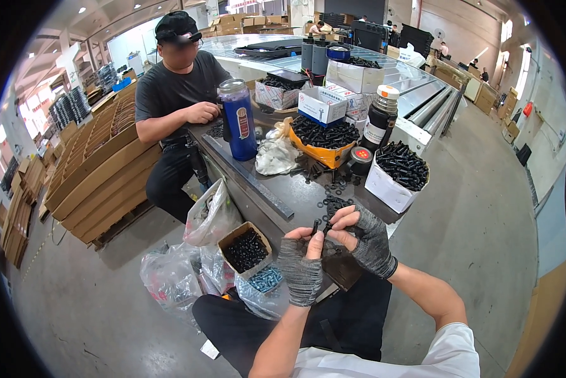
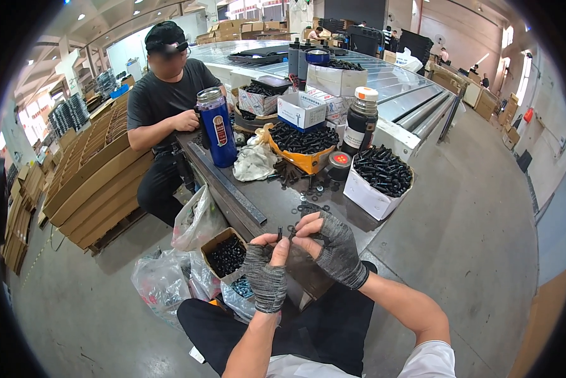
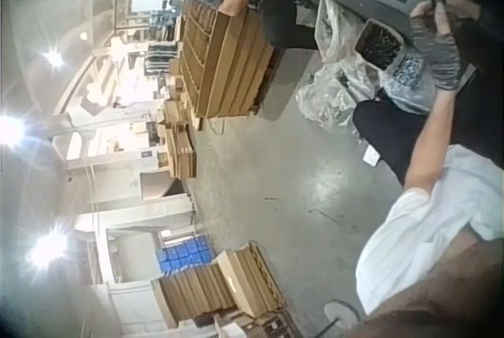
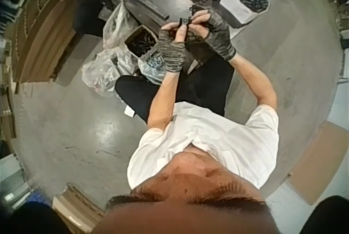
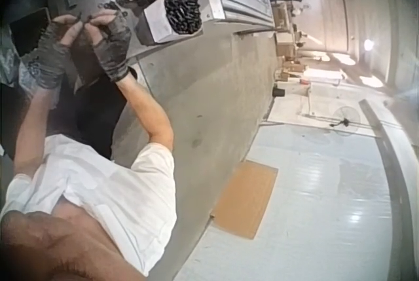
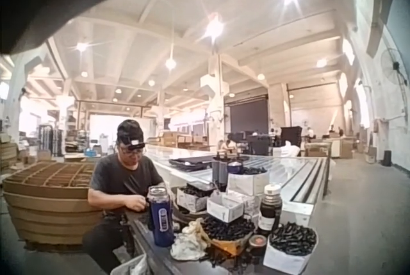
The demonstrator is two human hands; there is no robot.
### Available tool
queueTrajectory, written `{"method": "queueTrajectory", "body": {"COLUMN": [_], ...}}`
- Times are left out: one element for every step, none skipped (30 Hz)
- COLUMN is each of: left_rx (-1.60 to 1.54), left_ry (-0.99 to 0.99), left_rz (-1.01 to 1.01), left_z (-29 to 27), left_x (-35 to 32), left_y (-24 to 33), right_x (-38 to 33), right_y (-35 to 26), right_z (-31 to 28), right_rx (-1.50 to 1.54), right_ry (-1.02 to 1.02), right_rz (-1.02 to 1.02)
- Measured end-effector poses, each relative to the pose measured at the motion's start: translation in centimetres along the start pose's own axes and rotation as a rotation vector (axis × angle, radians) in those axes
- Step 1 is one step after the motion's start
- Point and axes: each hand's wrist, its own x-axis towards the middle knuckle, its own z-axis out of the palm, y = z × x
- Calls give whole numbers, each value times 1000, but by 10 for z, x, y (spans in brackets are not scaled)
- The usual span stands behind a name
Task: Sort small metal screws and attach washers to them at a factory workbench.
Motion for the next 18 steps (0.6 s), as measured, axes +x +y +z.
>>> {"method": "queueTrajectory", "body": {"left_rx": [2, 2, -12, -27, -28, -23, -17, -18, -26, -33, -32, -3, 25, 25, 23, 21, 21, 2], "left_ry": [-1, 1, 0, -3, -4, 3, 11, 11, 1, -8, -8, -2, 2, 2, -3, -7, -6, -14], "left_rz": [2, 3, -12, -27, -27, -23, -20, -20, -25, -29, -29, 25, 78, 77, 72, 68, 67, 59], "left_z": [0, -1, -1, 0, 0, 1, 1, 1, 0, -1, -1, -1, -1, -1, 0, 0, 0, 0], "left_x": [0, 0, -1, -1, -1, -1, -2, -2, -3, -3, -3, -3, -3, -3, -2, -2, -1, -1], "left_y": [1, 1, 0, 0, 0, 1, 1, 1, 1, 1, -1, -5, -6, -6, -4, -2, -1, 0], "right_x": [0, 0, 0, -1, -2, -4, -5, -5, -5, -5, -5, -4, -3, -2, -1, 0, 0, 0], "right_y": [-1, -2, -3, -4, -4, -3, -3, -3, -4, -5, -6, -7, -7, -8, -8, -8, -8, -8], "right_z": [0, 1, 2, 3, 3, 4, 4, 4, 4, 5, 4, 3, 1, 1, 0, -1, -2, -5], "right_rx": [22, 23, -9, -43, -44, -85, -126, -126, -102, -76, -75, -78, -82, -82, -227, -370, -369, -466], "right_ry": [-3, -4, 22, 49, 49, 59, 69, 69, 66, 62, 62, 41, 20, 20, 4, -12, -13, -77], "right_rz": [9, 8, -2, -12, -13, -27, -40, -40, 13, 65, 65, 51, 37, 38, -106, -251, -250, -323]}}
